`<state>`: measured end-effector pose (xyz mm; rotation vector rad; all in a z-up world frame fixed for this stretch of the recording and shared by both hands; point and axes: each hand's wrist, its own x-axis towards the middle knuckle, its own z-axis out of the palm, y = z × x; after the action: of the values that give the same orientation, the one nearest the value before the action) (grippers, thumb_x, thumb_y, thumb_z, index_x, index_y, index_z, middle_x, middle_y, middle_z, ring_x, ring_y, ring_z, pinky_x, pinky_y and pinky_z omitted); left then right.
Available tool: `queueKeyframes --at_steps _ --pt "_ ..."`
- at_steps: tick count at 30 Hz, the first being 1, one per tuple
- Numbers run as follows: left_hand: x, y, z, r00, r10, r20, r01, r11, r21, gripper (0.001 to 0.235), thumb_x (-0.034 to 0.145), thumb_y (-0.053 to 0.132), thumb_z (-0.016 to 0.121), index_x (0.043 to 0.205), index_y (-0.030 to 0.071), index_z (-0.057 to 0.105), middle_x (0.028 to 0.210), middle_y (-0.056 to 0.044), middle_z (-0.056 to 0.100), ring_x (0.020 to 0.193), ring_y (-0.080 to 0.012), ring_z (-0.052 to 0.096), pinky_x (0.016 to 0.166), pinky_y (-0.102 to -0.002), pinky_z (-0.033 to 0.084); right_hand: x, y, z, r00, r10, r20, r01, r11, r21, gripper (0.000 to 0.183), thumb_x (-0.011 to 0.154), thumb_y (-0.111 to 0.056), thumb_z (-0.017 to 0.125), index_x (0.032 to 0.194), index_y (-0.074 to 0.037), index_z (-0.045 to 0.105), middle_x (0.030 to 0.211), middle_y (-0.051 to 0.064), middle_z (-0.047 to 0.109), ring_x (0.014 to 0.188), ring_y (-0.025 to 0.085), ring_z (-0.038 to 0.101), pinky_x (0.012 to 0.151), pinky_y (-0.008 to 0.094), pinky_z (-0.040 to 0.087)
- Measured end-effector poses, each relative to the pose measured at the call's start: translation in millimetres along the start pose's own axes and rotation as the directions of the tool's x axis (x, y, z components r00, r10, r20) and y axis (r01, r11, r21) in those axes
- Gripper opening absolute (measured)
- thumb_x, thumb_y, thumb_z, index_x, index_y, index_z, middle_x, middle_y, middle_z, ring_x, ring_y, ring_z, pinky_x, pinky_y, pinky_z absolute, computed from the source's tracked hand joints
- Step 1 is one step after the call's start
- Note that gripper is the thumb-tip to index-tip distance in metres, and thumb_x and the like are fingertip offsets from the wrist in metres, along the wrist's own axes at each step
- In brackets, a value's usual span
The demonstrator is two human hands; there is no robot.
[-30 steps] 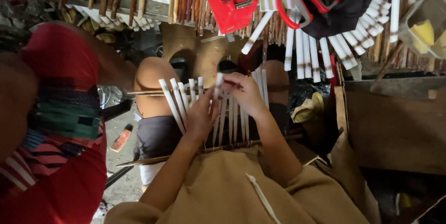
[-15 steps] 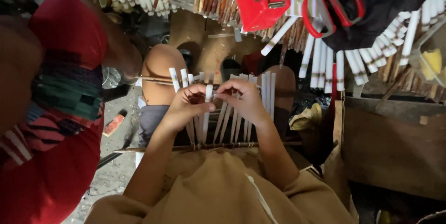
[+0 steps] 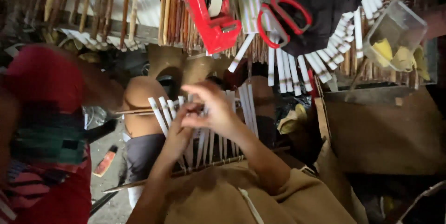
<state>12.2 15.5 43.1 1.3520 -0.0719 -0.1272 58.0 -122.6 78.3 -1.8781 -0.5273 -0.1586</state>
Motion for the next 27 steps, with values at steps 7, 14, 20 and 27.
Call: queueKeyframes --at_steps 7,14,20,27 --pt "17 -29 -22 0.979 -0.053 -0.196 0.126 0.916 0.382 0.03 0.102 0.033 0.054 0.12 0.012 0.065 0.106 -0.004 0.072 0.088 -0.0187 0.07 0.077 -0.034 0.053 117 -36 -110 0.953 0.061 -0.295 -0.133 0.965 -0.228 0.048 0.106 -0.042 0.052 0.135 -0.004 0.06 0.134 0.011 0.066 0.118 0.022 0.067 0.101 0.032 0.055" --pt "19 -52 -29 0.992 0.125 -0.019 -0.08 0.734 0.675 0.022 0.103 0.027 0.055 0.116 0.013 0.067 0.097 -0.008 0.07 0.076 -0.0264 0.069 0.064 -0.041 0.05 159 -25 -96 0.91 -0.162 -0.382 0.04 0.951 -0.307 0.033 0.089 -0.023 0.078 0.063 -0.011 0.06 0.072 0.001 0.054 0.072 0.015 0.053 0.072 0.033 0.039" --pt "15 -65 -41 0.978 0.21 -0.003 -0.142 0.67 0.729 0.016 0.102 0.021 0.057 0.113 0.011 0.065 0.107 -0.011 0.072 0.086 -0.0309 0.071 0.067 -0.045 0.054 107 -8 -100 0.911 -0.206 -0.358 0.068 0.93 -0.36 0.039 0.093 -0.026 0.072 0.067 -0.009 0.049 0.091 0.005 0.053 0.094 0.023 0.055 0.087 0.037 0.039" --pt "14 -57 -29 0.974 0.227 0.02 -0.171 0.672 0.721 0.019 0.101 0.023 0.059 0.109 0.009 0.069 0.1 -0.011 0.071 0.08 -0.0302 0.071 0.064 -0.045 0.053 112 -39 -122 0.954 -0.082 -0.29 0.031 0.984 -0.175 0.014 0.106 -0.02 0.062 0.115 -0.01 0.062 0.106 0.0 0.064 0.086 0.008 0.053 0.074 0.022 0.042"
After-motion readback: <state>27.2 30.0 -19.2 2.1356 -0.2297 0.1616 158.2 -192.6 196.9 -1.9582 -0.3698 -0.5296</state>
